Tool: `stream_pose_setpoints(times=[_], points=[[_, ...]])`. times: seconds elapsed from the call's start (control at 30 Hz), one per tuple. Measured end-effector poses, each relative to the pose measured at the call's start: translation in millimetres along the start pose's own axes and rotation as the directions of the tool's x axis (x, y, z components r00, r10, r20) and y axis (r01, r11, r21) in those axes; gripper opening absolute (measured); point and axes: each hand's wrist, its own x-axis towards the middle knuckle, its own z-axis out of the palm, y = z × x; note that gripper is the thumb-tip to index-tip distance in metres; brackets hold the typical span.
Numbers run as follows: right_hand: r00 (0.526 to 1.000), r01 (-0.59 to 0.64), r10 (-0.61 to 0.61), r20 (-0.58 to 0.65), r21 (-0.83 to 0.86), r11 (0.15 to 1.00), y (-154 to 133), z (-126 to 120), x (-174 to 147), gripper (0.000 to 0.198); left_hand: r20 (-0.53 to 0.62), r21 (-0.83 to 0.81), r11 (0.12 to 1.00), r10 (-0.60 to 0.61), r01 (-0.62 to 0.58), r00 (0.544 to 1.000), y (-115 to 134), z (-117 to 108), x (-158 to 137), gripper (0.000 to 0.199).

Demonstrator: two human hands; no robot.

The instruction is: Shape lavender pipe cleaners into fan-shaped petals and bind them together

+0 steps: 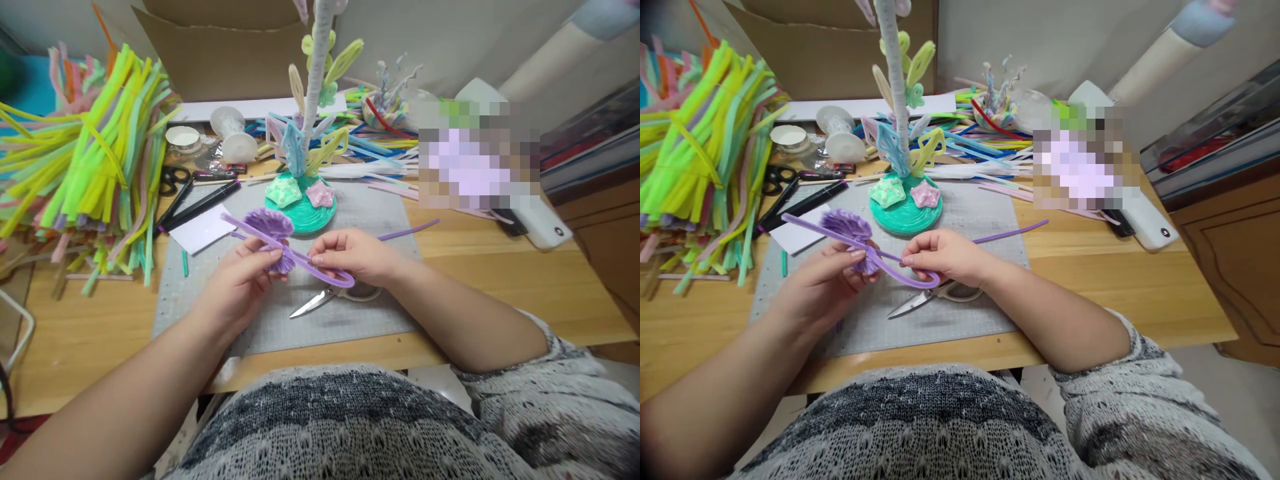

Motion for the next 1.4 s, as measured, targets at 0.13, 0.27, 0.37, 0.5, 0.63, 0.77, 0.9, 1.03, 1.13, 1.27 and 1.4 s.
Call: stream_pose_setpoints(times=[0.13, 0.27, 0.37, 0.5, 0.63, 0.77, 0.9, 1.03, 1.13, 1.27, 1.4], points=[[0.999, 0.016, -0.016, 0.042, 0.005, 1.0, 1, 6, -1, 0.017, 0.132, 0.061, 0.992, -0.117, 0.11, 0.984, -10, 1, -1, 0.011], [1.0, 0.014, -0.014, 0.028, -0.006, 1.0, 2, 3, 0, 0.017, 0.082, 0.011, 0.995, -0.097, 0.096, 0.992, -10, 1, 0, 0.013], [0.998, -0.06, 0.06, 0.009, 0.031, 0.998, 3, -2, 2, 0.018, -0.031, -0.028, 0.999, -0.019, 0.018, 0.999, -5, 0, 1, 0.015], [0.996, -0.089, 0.088, 0.023, 0.032, 0.996, 4, -4, 4, 0.018, -0.068, -0.036, 0.999, -0.012, 0.01, 0.998, -3, -2, 2, 0.015], [0.999, -0.031, 0.032, 0.034, -0.026, 0.999, 6, 0, 2, 0.018, 0.023, -0.037, 0.995, -0.089, 0.09, 0.996, -10, -1, 2, 0.014], [0.998, -0.001, 0.004, 0.07, -0.049, 0.999, 7, 4, 1, 0.018, 0.094, -0.014, 0.978, -0.205, 0.207, 0.974, -17, 1, 2, 0.014], [0.996, -0.069, 0.069, 0.055, 0.0, 0.998, 5, 3, 1, 0.018, 0.037, -0.033, 0.99, -0.134, 0.135, 0.99, -15, -1, 4, 0.015], [0.993, -0.111, 0.11, 0.043, 0.019, 0.994, 3, 1, 1, 0.017, -0.072, 0.003, 1.0, 0.011, -0.011, 0.997, -10, -2, 4, 0.014], [0.997, -0.062, 0.062, 0.04, -0.007, 0.998, 5, 2, 1, 0.019, 0.02, 0.041, 0.999, -0.01, 0.009, 1.0, -11, -2, 1, 0.014], [0.993, 0.018, -0.008, 0.115, -0.083, 0.996, 8, 8, 1, 0.019, 0.158, 0.064, 0.986, -0.16, 0.152, 0.974, -15, -1, 0, 0.018], [0.96, 0.196, -0.236, -0.149, -0.242, 0.95, 8, 11, -1, 0.013, 0.08, 0.069, 0.987, -0.15, 0.145, 0.985, -18, -3, 3, 0.02]])
